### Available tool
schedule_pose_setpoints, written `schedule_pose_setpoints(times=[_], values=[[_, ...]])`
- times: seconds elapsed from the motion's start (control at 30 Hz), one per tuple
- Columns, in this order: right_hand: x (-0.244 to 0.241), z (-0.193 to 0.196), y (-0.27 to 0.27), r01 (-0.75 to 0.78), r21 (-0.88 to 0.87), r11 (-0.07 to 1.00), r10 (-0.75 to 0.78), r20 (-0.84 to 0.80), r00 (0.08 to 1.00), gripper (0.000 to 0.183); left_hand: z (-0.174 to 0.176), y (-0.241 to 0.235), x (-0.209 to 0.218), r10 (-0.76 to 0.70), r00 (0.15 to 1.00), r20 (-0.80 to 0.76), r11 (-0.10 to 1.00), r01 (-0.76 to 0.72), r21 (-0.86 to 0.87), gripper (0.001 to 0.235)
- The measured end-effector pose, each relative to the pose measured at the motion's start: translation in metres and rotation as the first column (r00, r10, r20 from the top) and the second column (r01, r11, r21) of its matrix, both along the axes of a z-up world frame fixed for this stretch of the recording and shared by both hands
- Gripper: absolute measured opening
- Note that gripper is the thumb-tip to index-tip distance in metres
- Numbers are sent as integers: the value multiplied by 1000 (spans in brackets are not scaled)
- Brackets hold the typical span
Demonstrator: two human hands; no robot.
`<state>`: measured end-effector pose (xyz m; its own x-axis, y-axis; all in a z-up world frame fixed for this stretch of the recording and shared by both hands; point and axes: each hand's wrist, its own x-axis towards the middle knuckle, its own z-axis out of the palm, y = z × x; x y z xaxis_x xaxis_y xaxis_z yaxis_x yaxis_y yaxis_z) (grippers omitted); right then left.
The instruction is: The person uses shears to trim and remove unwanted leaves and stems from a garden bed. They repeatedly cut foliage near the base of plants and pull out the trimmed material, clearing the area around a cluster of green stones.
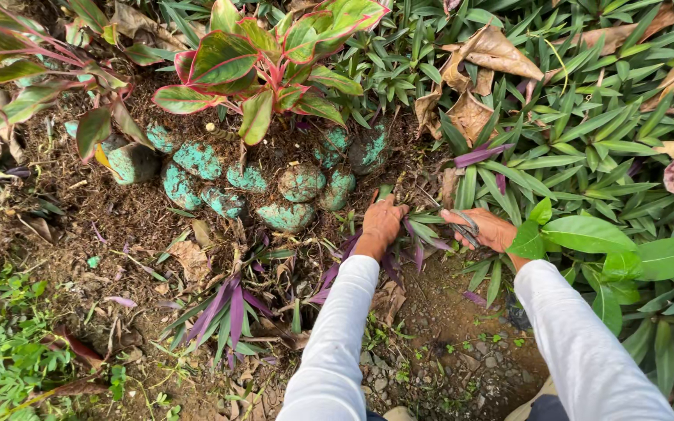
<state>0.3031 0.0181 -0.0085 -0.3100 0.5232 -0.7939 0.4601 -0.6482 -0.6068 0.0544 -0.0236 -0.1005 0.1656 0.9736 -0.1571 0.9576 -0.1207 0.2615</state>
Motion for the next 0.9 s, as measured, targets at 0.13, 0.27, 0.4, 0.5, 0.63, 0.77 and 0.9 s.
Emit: schedule_pose_setpoints(times=[0.13,0.27,0.4,0.5,0.63,0.77,0.9], values=[[-17,-7,-3,49,23,999,-48,-27,998,62,15,-3,-2,-8,1000,26,998,10,-66,35],[-46,-17,-2,139,100,985,-135,-43,990,49,20,-1,-4,-8,999,53,996,13,-92,36],[-63,-31,-3,135,187,973,-146,49,988,41,17,0,-11,-2,999,48,1000,2,-3,33],[-61,-40,-8,147,230,962,-150,-4,989,38,22,-1,-12,29,997,77,998,-24,-65,31],[-51,-31,-21,162,154,975,-151,-78,985,51,25,-2,-21,80,983,166,996,-87,37,33],[-25,-11,-22,133,-69,989,-142,-140,980,69,15,0,-35,82,932,352,992,-111,62,22],[-12,4,-21,60,-125,990,-80,-163,983,79,-20,7,-49,432,638,637,901,-273,-338,17]])
